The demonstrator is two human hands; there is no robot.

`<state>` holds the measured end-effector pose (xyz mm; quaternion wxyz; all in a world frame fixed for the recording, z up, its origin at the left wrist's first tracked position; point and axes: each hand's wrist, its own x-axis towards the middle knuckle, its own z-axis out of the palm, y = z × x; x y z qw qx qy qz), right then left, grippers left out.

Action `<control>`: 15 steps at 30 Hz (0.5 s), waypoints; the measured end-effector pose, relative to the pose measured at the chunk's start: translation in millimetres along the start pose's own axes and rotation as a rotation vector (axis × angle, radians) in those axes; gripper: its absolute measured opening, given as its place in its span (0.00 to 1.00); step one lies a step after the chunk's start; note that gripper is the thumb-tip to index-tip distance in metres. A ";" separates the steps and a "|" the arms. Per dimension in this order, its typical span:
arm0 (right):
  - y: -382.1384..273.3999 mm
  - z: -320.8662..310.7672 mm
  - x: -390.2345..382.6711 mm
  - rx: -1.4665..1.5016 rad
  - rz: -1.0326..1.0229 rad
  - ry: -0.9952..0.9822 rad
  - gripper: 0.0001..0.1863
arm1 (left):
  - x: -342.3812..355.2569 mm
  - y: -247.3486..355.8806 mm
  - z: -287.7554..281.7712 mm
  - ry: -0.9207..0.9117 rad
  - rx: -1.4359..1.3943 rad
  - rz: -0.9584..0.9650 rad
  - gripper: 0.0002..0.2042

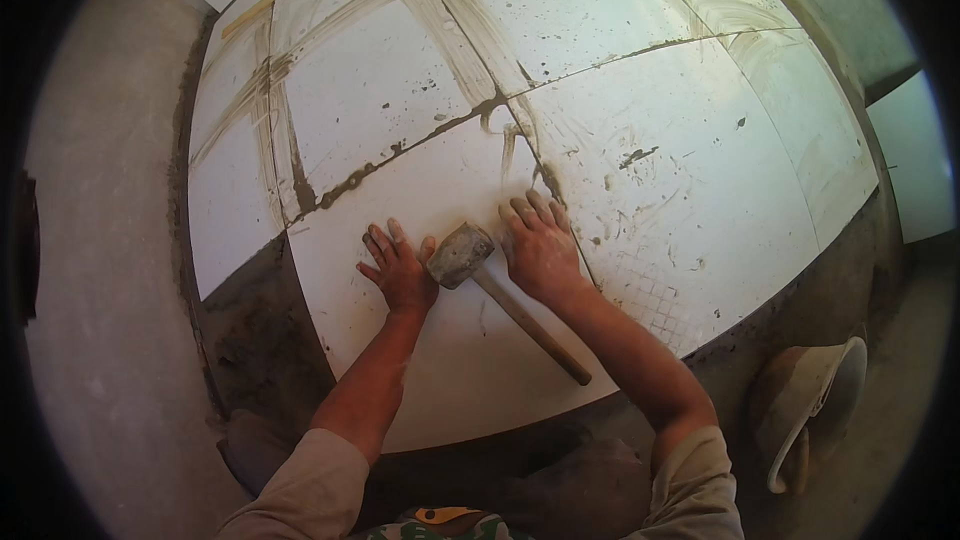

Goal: Laying white floor tiles onto a mortar base and tapping them into place with a rubber mallet.

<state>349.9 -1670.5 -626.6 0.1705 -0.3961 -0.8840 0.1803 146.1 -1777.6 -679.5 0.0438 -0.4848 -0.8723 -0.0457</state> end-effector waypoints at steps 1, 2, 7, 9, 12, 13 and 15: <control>7.3 12.6 18.6 -0.051 0.025 -0.057 0.24 | -1.6 1.9 3.0 -0.021 -0.002 -0.007 0.36; 9.6 22.2 38.4 -0.041 0.023 -0.047 0.24 | 0.1 -0.6 1.9 -0.032 0.010 -0.022 0.36; 19.3 47.7 111.0 -0.192 -0.017 0.026 0.30 | 1.4 3.2 -2.6 -0.002 0.034 -0.011 0.37; 20.0 49.6 131.1 -0.230 -0.003 -0.001 0.30 | 2.9 4.3 -3.9 0.029 0.022 -0.008 0.36; 19.6 51.1 149.5 -0.267 -0.004 -0.003 0.31 | 2.4 2.1 -1.3 0.020 0.038 -0.007 0.36; 19.4 50.8 153.5 -0.269 0.006 -0.022 0.31 | 2.7 1.9 -0.5 0.018 0.038 -0.005 0.36; 17.8 52.4 155.4 -0.272 0.018 -0.043 0.31 | 3.2 1.1 0.8 0.014 0.038 -0.004 0.36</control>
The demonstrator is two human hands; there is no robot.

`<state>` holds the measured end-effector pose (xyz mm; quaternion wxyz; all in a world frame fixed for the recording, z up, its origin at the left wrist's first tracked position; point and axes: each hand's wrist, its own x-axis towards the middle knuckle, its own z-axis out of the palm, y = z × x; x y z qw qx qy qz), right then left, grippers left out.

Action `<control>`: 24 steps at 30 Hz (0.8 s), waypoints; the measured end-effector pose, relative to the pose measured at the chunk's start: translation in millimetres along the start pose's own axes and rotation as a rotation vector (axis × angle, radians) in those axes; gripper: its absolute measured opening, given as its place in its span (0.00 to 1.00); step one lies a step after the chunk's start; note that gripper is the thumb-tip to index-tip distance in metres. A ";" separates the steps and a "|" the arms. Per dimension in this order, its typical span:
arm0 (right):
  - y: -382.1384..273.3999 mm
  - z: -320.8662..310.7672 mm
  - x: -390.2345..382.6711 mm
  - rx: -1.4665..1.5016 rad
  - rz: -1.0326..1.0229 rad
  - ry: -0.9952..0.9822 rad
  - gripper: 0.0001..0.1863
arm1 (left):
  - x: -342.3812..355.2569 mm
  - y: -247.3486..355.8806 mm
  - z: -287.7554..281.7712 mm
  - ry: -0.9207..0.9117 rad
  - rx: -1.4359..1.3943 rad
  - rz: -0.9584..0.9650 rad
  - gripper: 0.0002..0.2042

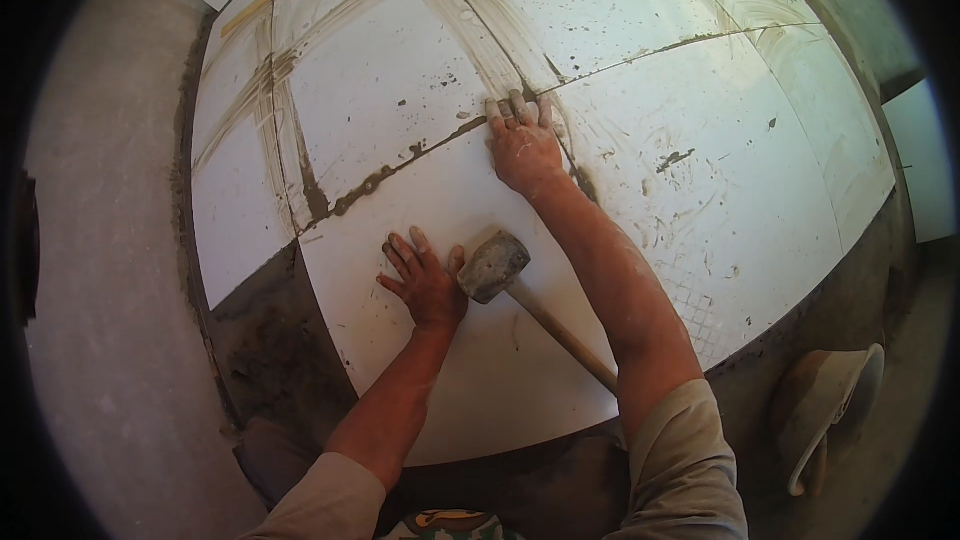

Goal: Laying white floor tiles onto a mortar base and tapping them into place with a rubber mallet.

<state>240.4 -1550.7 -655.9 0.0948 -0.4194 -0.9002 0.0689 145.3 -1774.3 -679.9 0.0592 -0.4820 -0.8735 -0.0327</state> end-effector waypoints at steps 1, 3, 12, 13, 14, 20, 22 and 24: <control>-0.5 1.8 -0.4 -0.011 -0.003 0.014 0.30 | 0.1 0.0 0.2 -0.007 0.003 -0.003 0.36; 0.0 4.9 -1.7 -0.022 -0.006 0.028 0.30 | 0.5 0.0 -0.1 -0.015 0.005 -0.007 0.36; -6.2 1.4 -33.1 -0.091 0.010 0.041 0.31 | 1.2 -1.8 -0.9 -0.017 0.016 0.003 0.36; -4.8 -1.1 -39.9 -0.069 0.046 0.058 0.32 | 0.6 -1.2 -0.5 -0.008 0.019 0.005 0.36; -2.8 -2.8 -43.9 -0.046 0.083 0.077 0.32 | 0.4 -0.7 -0.7 0.002 0.022 0.009 0.36; 4.8 -16.6 -11.2 0.087 0.112 -0.006 0.34 | -0.9 0.8 -0.4 -0.021 0.036 0.004 0.37; 7.9 -14.3 2.0 0.091 0.108 -0.003 0.34 | -2.7 1.6 1.0 -0.026 0.041 0.009 0.37; 9.5 -9.4 4.2 0.096 0.095 -0.003 0.34 | -1.0 1.0 1.1 -0.032 0.046 0.006 0.37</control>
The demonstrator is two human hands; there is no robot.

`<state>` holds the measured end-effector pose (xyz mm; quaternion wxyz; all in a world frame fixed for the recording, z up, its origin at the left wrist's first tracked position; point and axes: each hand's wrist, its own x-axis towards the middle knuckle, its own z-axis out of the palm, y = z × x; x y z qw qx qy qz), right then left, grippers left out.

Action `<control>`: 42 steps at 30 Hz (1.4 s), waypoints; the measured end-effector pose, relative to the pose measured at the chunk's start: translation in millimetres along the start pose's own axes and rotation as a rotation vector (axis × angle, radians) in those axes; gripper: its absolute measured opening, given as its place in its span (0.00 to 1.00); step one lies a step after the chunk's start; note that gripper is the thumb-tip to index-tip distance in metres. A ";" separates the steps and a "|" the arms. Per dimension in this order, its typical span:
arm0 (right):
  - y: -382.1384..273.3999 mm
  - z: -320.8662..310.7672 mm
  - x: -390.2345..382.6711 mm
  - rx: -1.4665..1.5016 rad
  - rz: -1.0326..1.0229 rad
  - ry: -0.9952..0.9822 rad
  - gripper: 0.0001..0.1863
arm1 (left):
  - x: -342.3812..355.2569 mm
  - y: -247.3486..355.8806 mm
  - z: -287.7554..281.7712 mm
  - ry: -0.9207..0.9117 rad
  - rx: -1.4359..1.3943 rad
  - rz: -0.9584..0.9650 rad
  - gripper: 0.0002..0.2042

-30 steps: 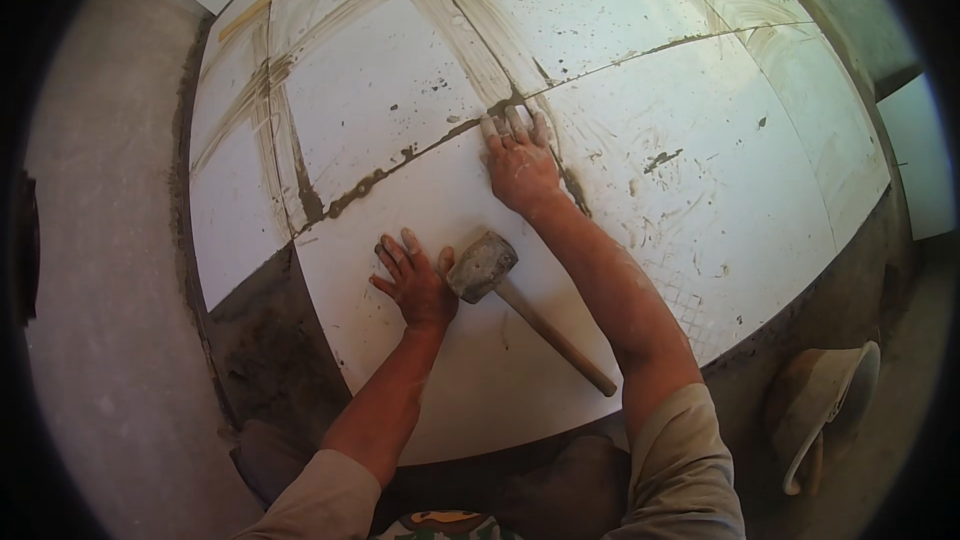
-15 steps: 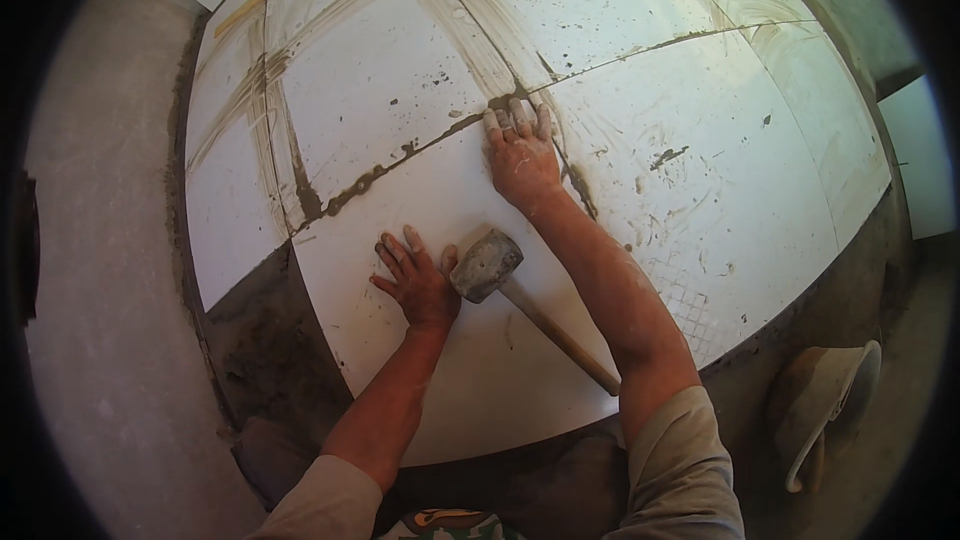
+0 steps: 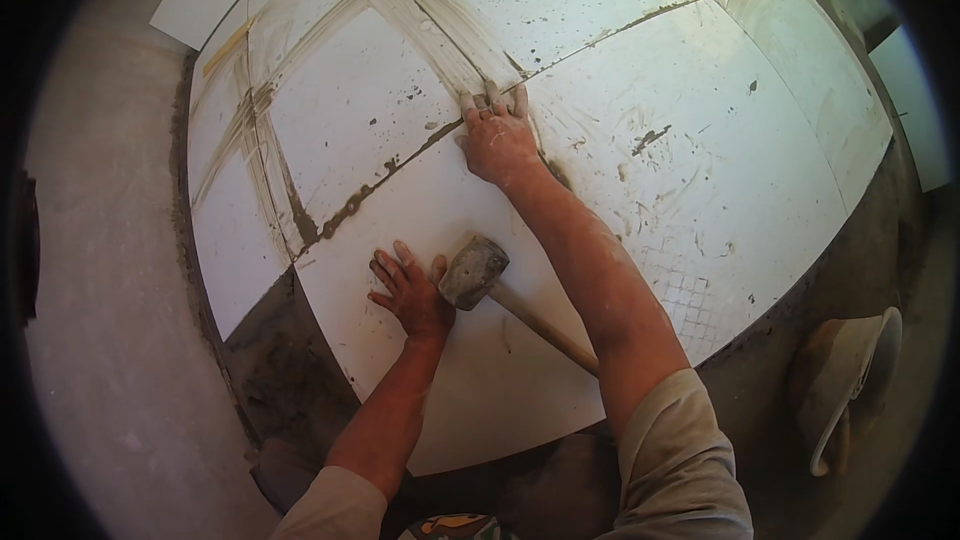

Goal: Laying white floor tiles onto a mortar base and tapping them into place with a rubber mallet.

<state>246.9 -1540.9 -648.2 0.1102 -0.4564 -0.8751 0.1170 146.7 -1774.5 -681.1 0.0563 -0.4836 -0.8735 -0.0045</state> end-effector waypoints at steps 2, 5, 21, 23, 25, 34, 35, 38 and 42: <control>3.8 3.9 -5.6 0.004 -0.005 0.134 0.33 | -0.1 1.3 -0.3 -0.004 -0.008 0.003 0.37; 5.1 4.6 -18.1 0.016 -0.007 0.100 0.33 | 1.2 1.5 -2.2 -0.001 -0.014 0.000 0.37; 21.6 -8.7 -10.6 0.065 0.053 0.104 0.34 | 0.7 -1.6 -0.6 -0.017 -0.026 0.002 0.37; 20.5 -4.9 1.6 0.059 0.119 0.085 0.34 | -1.2 0.1 -1.2 -0.031 -0.027 -0.003 0.37; 19.8 -2.4 10.8 0.055 0.132 0.070 0.35 | -0.1 1.7 -0.3 -0.030 -0.029 -0.002 0.37; 13.8 -3.6 15.1 0.055 0.125 0.055 0.35 | 0.6 -0.3 -1.0 -0.003 -0.020 -0.001 0.37; 16.4 -2.4 15.8 0.031 0.177 0.099 0.34 | 0.8 0.5 -1.6 -0.003 -0.021 0.001 0.37; 8.4 1.3 15.0 0.057 0.126 0.085 0.34 | 3.1 -2.9 -5.0 -0.006 -0.011 -0.005 0.38; 5.3 5.5 8.2 0.050 0.062 0.045 0.32 | 0.7 3.7 0.0 0.019 -0.005 -0.013 0.38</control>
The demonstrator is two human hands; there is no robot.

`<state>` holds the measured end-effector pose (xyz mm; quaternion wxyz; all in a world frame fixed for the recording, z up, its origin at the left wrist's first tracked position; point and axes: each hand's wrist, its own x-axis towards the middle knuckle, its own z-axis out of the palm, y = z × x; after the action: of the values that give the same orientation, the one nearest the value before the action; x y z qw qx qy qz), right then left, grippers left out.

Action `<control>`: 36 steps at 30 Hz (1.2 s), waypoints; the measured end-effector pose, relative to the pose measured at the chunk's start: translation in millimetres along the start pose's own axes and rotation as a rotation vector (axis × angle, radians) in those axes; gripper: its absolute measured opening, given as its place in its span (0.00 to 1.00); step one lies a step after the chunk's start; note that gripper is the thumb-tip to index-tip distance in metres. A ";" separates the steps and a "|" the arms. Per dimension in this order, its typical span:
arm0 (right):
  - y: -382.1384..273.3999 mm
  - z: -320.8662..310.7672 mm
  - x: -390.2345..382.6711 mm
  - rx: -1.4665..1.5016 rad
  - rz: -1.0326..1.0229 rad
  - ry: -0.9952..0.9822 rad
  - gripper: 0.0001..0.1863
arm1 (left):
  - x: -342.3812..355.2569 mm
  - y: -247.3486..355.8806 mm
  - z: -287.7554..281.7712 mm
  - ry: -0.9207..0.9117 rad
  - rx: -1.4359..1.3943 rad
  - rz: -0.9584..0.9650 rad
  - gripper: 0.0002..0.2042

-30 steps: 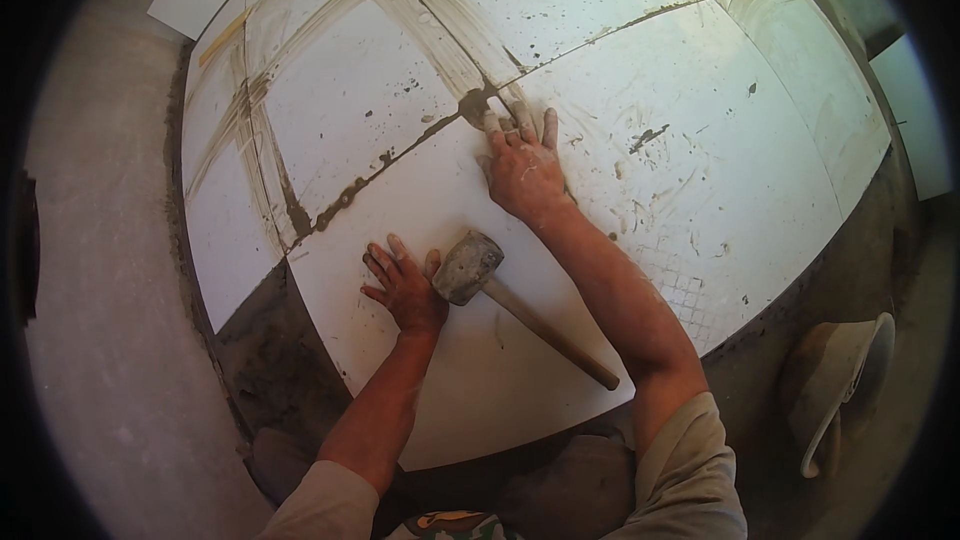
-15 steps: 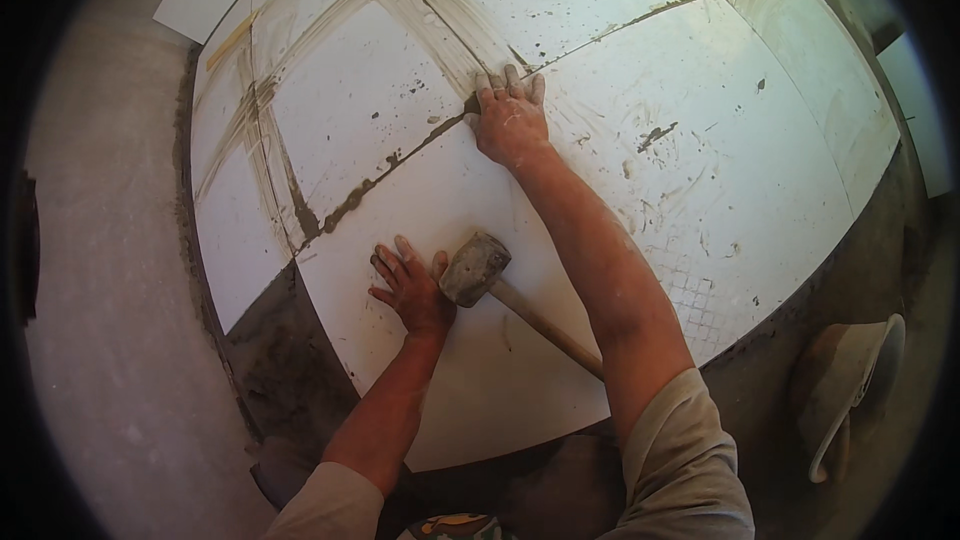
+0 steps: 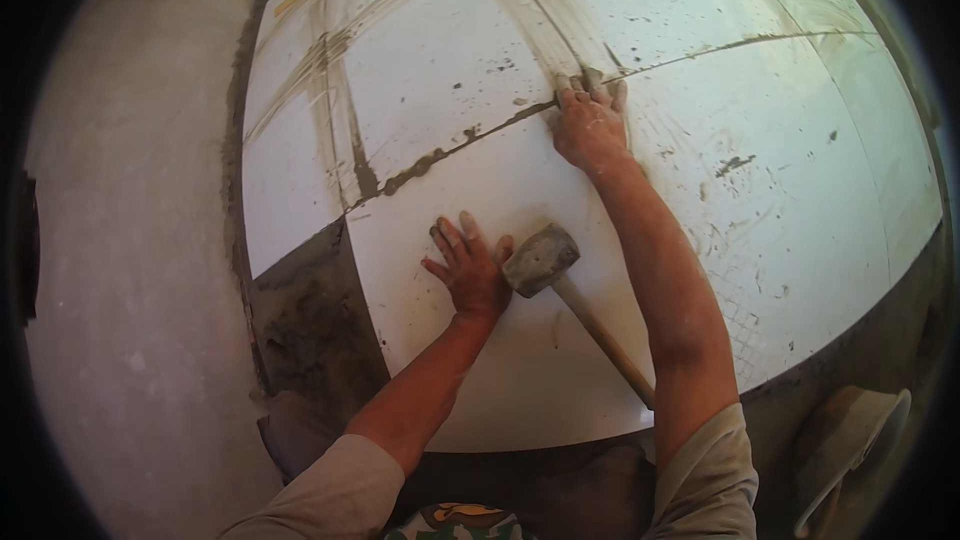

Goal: Laying white floor tiles onto a mortar base and tapping them into place with a rubber mallet.

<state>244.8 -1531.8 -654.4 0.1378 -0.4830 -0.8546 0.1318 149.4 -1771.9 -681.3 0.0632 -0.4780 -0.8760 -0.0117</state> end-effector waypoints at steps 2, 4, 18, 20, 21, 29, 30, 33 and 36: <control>-10.2 -0.1 -0.2 -0.003 -0.031 -0.013 0.31 | 0.8 -0.9 -4.2 -0.032 -0.044 0.007 0.38; -21.9 0.0 -1.4 0.007 -0.075 -0.038 0.30 | 0.9 -2.1 -8.6 -0.039 -0.043 -0.012 0.38; -150.5 18.7 -22.4 0.056 -0.522 -0.293 0.28 | 3.7 -5.0 -18.8 -0.134 -0.167 -0.036 0.38; -173.2 34.2 -28.1 0.111 -0.603 -0.269 0.29 | 4.2 -6.2 -23.9 -0.348 -0.138 0.004 0.39; -186.1 42.3 -31.6 0.167 -0.678 -0.244 0.30 | 2.0 -9.3 -22.5 -0.347 -0.137 -0.002 0.39; -278.5 84.0 -38.8 0.033 -0.763 -0.457 0.32 | -1.3 0.2 2.8 0.117 -0.380 0.000 0.36; -283.8 88.1 -38.0 0.026 -0.757 -0.428 0.33 | -0.3 0.6 -2.3 0.115 -0.384 -0.005 0.36; -299.0 104.9 -37.1 0.035 -0.747 -0.354 0.33 | 1.4 -5.5 -10.4 0.100 -0.432 -0.013 0.36; -309.1 106.5 -39.3 0.058 -0.739 -0.323 0.33 | 2.9 -10.6 -16.6 0.107 -0.437 -0.015 0.35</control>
<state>-18.3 -1729.6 -646.6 0.0535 -0.1123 -0.9773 0.1716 140.7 -1776.6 -664.1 0.0044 -0.4724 -0.8517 -0.2268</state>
